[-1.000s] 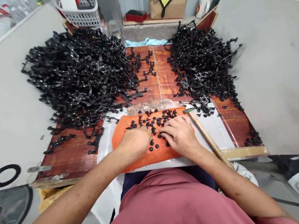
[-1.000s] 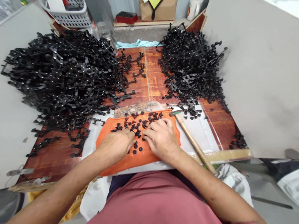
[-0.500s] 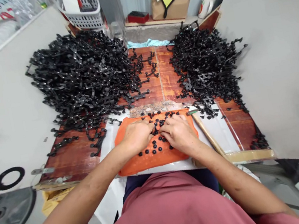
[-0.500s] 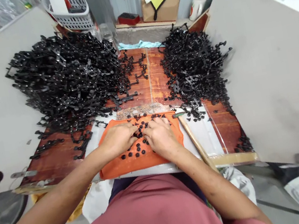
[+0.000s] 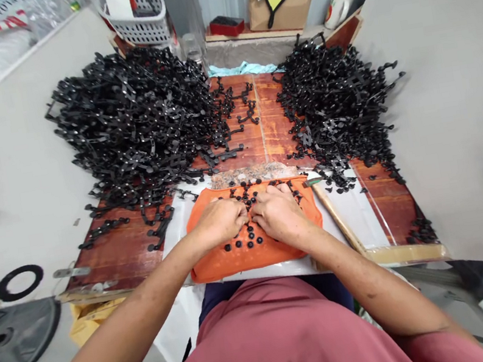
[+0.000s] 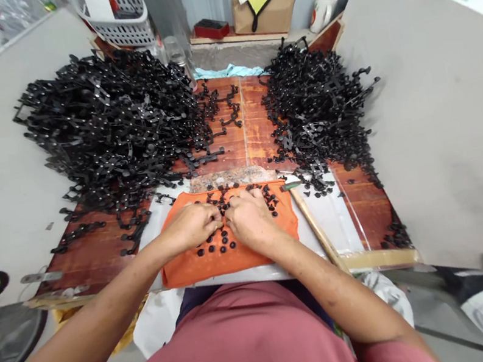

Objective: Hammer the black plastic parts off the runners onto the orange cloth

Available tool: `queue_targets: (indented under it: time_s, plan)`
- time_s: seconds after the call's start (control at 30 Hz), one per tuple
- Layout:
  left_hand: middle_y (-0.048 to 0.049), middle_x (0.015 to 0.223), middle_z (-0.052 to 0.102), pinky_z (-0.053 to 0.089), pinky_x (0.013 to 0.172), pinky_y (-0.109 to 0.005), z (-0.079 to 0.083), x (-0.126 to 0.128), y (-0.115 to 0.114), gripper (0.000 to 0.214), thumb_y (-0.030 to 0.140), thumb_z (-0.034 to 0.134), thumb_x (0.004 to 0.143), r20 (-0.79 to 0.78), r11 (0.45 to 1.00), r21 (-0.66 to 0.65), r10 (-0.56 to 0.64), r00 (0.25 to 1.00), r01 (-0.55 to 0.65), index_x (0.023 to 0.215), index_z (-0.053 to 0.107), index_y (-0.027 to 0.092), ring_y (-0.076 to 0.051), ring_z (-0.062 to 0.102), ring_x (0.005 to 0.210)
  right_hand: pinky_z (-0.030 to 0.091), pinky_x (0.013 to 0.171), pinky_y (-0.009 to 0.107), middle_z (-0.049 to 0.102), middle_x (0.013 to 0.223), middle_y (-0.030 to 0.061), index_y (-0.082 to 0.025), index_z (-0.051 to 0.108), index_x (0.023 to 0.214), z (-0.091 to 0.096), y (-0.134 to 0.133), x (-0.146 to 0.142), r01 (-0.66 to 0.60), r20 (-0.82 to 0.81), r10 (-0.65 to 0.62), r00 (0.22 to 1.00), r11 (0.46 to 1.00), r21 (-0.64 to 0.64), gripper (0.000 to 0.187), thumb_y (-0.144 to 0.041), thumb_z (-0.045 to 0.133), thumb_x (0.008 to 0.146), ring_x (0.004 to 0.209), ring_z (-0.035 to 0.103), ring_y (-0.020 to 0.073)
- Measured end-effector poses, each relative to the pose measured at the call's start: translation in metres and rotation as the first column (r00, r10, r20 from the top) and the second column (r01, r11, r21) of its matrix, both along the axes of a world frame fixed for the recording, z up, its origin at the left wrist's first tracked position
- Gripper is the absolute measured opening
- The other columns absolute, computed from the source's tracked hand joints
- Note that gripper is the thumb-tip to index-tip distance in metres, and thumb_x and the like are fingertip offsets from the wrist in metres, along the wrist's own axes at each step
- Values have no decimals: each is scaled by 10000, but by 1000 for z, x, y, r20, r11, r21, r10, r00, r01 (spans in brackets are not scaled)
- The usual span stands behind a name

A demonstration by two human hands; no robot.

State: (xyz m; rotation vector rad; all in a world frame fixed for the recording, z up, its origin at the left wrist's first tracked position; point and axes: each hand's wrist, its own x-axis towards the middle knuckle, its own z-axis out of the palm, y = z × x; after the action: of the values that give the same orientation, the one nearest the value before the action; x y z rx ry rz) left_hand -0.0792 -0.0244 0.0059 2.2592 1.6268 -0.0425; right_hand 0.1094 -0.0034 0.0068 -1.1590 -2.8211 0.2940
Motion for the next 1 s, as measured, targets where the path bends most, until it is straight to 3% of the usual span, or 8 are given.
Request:
queue_targets:
  time_s: [0.17,0.33,0.53,0.67,0.87,1.0]
  plan:
    - [-35,932,784,434,736,-299,9,-17,3,236,245,506,949,73,996,67,51,996,-56,865,726,231,-206,695,862,278,857,405,754,967,51,-270,814,1004,3,4,-2,108,-85,-107,991,994,12,185,-268,630,981,952,542,244]
    - [-12,860,774,409,671,-284,15,-32,2,200,266,548,908,53,989,70,124,991,-127,844,736,249,-193,673,793,284,882,415,733,949,66,-254,819,952,0,14,-14,36,-48,-35,998,999,33,207,-313,626,994,976,524,256]
    - [-24,945,800,459,703,-302,6,-21,0,181,246,591,864,-8,999,23,46,999,-46,871,772,254,-222,715,873,268,855,422,720,928,85,-213,793,866,-1,20,-28,-27,22,26,999,997,66,202,-322,658,969,978,518,267]
    - [-58,944,805,485,734,-330,6,-17,-1,240,265,559,897,-71,997,31,75,995,-73,894,797,243,-246,726,879,258,847,422,717,922,77,-226,785,881,0,22,-29,-81,36,78,996,994,75,204,-350,655,979,969,508,261]
    - [-59,961,808,495,777,-344,5,-19,-8,284,234,508,924,-48,993,35,110,993,-108,916,792,238,-239,729,890,252,831,414,721,937,84,-224,786,948,-4,23,-31,-89,44,85,995,990,108,203,-358,641,995,983,515,266]
    - [-91,908,799,493,833,-376,2,-15,-11,310,245,472,964,-75,986,89,150,986,-143,865,762,199,-242,724,843,259,831,416,731,942,82,-222,784,859,-1,20,-30,-67,116,58,992,995,73,205,-321,647,976,968,538,262]
